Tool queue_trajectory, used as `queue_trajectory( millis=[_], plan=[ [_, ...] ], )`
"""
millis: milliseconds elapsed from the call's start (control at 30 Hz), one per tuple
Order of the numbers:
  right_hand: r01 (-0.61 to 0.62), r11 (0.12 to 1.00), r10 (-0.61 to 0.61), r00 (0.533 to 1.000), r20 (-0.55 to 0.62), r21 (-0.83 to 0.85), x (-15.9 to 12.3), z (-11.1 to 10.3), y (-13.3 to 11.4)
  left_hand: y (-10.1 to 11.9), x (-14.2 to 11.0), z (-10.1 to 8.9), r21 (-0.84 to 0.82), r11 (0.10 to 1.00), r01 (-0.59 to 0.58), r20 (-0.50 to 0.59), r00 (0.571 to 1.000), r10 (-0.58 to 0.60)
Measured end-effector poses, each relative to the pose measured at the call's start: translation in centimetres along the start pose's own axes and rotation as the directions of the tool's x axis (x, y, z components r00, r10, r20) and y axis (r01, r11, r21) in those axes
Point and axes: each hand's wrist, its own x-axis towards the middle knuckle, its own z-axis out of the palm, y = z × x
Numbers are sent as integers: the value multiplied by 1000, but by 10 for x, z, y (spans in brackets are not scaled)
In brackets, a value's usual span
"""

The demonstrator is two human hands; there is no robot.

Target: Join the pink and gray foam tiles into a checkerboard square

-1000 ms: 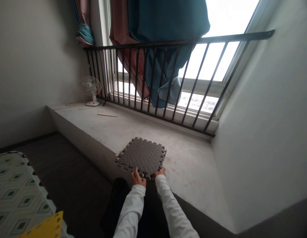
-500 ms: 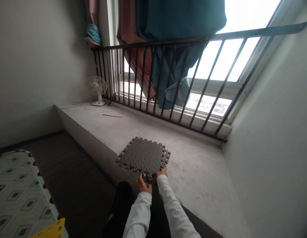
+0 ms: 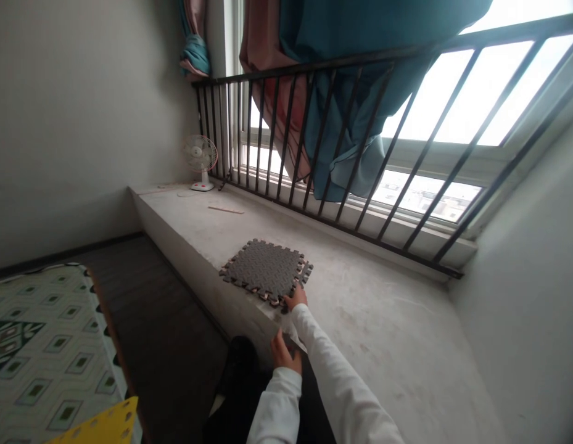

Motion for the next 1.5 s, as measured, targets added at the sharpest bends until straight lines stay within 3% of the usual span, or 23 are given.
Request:
queue_trajectory(
  millis=[100, 367, 533, 667, 833, 933, 1000, 1067, 1167, 1333, 1500],
  plan=[
    [113, 982, -115, 993, -3, -149, -5, -2, 2, 1, 1, 2, 26, 1000, 0, -14, 1000, 0],
    [358, 870, -304, 931, 203, -338, -12, -26, 4, 10, -8, 5, -27, 999, -26, -4, 1000, 26],
    [358, 834, -303, 933, 195, -419, -30, -47, 31, 16, -12, 3, -57, 996, -72, 31, 997, 74],
    [277, 833, -217, 960, 178, -479, -63, -83, 90, 19, -13, -3, -76, 993, -87, 53, 994, 91],
    [142, 812, -63, 986, 156, -566, -135, -150, 199, 19, -16, -9, -50, 998, -45, 145, 988, 52],
    [-15, 761, 84, 994, 76, -649, -183, -186, 251, 19, -17, -11, 4, 997, -75, 194, 978, 73],
    [-142, 698, 234, 972, 37, -702, -211, -203, 268, 19, -17, -11, 40, 996, -77, 234, 970, 66],
    [-230, 641, 350, 937, 12, -733, -230, -211, 268, 21, -17, -11, 67, 995, -74, 274, 960, 53],
    [-192, 681, 339, 938, 72, -707, -239, -205, 239, 25, -20, -12, 85, 991, -99, 313, 947, 68],
    [-55, 823, 214, 952, 220, -566, -215, -158, 173, 32, -25, -20, 114, 977, -180, 377, 918, 125],
    [2, 886, 136, 955, 264, -464, -180, -110, 144, 31, -22, -32, 109, 968, -228, 370, 913, 173]
  ],
)
